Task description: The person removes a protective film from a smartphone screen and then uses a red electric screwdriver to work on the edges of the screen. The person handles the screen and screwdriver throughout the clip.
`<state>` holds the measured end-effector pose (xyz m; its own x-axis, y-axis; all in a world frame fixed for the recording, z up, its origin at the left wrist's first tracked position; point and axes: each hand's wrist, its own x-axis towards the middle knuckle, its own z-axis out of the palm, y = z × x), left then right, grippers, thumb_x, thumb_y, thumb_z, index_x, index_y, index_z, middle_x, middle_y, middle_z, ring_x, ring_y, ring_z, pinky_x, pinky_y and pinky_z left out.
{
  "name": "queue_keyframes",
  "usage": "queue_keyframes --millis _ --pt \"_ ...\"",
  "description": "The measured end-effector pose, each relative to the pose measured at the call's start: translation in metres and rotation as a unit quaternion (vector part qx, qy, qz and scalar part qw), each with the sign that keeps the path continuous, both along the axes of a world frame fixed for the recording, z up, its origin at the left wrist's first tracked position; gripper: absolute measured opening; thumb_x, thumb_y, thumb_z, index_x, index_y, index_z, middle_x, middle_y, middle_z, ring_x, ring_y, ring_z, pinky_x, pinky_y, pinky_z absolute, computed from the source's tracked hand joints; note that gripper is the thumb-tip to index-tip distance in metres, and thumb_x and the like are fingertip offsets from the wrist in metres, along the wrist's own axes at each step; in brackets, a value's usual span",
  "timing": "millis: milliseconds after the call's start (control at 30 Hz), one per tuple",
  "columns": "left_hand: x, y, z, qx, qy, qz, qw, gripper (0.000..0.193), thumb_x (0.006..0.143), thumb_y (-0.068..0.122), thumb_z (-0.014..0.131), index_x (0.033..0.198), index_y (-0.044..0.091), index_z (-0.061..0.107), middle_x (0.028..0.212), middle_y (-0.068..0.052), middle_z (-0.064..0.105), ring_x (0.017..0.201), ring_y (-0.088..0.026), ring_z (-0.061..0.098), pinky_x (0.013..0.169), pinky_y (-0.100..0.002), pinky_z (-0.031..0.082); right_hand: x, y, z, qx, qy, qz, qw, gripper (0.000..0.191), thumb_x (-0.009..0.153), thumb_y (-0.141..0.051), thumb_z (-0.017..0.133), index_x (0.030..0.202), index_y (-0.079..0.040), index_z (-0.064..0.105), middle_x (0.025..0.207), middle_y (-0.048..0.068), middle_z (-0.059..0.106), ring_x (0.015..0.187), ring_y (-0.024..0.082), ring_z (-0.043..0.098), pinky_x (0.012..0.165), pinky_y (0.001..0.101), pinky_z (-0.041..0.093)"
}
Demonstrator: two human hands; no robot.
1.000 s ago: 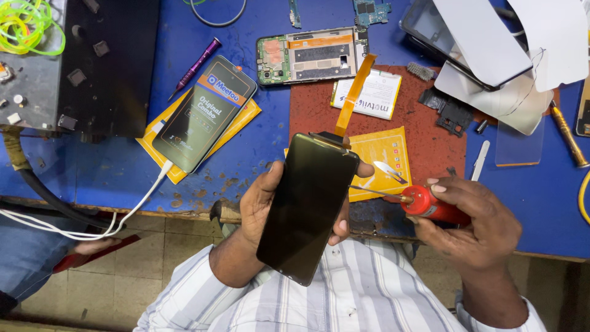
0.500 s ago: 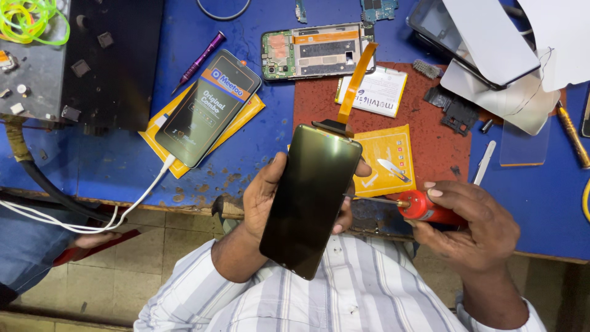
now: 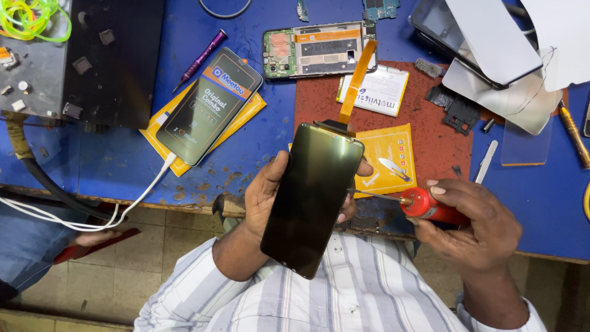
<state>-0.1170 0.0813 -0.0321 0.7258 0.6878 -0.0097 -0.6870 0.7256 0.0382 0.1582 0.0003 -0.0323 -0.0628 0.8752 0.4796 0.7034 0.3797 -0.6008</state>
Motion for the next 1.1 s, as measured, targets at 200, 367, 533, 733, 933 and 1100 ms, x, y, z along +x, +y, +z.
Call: queue_keyframes --millis 200,367,533,733,933,1100 --pt "0.0004 0.0001 -0.0013 -0.002 0.0 -0.001 1.0 0.075 0.112 0.053 0.04 0.16 -0.005 0.036 0.143 -0.03 0.05 0.1 -0.029 0.061 0.088 -0.04 0.05 0.0014 -0.0011 -0.0022 0.0 0.003 -0.001 1.0 0.05 0.08 -0.017 0.09 0.118 -0.003 0.06 0.11 0.015 0.073 0.102 0.028 0.075 0.089 0.0354 0.061" --pt "-0.0006 0.0 -0.0017 0.0 0.001 0.0 1.0 0.073 0.112 0.053 0.04 0.157 -0.005 0.036 0.143 -0.03 0.05 0.1 -0.028 0.061 0.088 -0.039 0.05 0.0027 -0.0021 -0.0046 0.003 -0.004 0.005 1.0 0.053 0.079 -0.021 0.092 0.119 -0.003 0.061 0.111 0.015 0.074 0.098 0.025 0.075 0.088 0.0343 0.061" --pt "-0.0008 0.0001 -0.0016 -0.004 -0.013 -0.006 1.0 0.073 0.113 0.053 0.041 0.157 -0.005 0.037 0.144 -0.029 0.05 0.101 -0.028 0.059 0.089 -0.039 0.05 0.0035 -0.0051 -0.0052 -0.007 -0.01 0.002 1.0 0.051 0.08 -0.021 0.092 0.118 -0.003 0.062 0.11 0.015 0.075 0.095 0.024 0.075 0.085 0.0335 0.061" --pt "-0.0039 0.0013 -0.0021 -0.003 -0.006 -0.008 1.0 0.074 0.111 0.054 0.041 0.157 -0.004 0.037 0.144 -0.028 0.049 0.103 -0.028 0.059 0.09 -0.038 0.051 0.0019 -0.006 -0.0072 -0.004 -0.013 0.005 1.0 0.051 0.08 -0.022 0.092 0.116 -0.003 0.062 0.108 0.014 0.074 0.094 0.024 0.075 0.083 0.0325 0.06" --pt "-0.003 0.0009 -0.0026 -0.003 -0.003 -0.004 1.0 0.074 0.112 0.054 0.041 0.156 -0.005 0.037 0.145 -0.028 0.048 0.104 -0.027 0.058 0.09 -0.038 0.05 0.0029 -0.0069 -0.0084 -0.006 0.0 0.013 1.0 0.051 0.08 -0.021 0.092 0.117 -0.004 0.062 0.109 0.014 0.074 0.094 0.023 0.075 0.083 0.0319 0.06" --pt "-0.0041 0.0006 -0.0034 -0.01 -0.014 -0.011 1.0 0.074 0.112 0.054 0.041 0.155 -0.006 0.038 0.145 -0.028 0.049 0.105 -0.027 0.059 0.092 -0.037 0.052 0.0022 -0.0072 -0.0077 -0.008 -0.007 0.01 1.0 0.05 0.08 -0.022 0.091 0.117 -0.004 0.062 0.108 0.014 0.075 0.094 0.023 0.075 0.082 0.0314 0.06"
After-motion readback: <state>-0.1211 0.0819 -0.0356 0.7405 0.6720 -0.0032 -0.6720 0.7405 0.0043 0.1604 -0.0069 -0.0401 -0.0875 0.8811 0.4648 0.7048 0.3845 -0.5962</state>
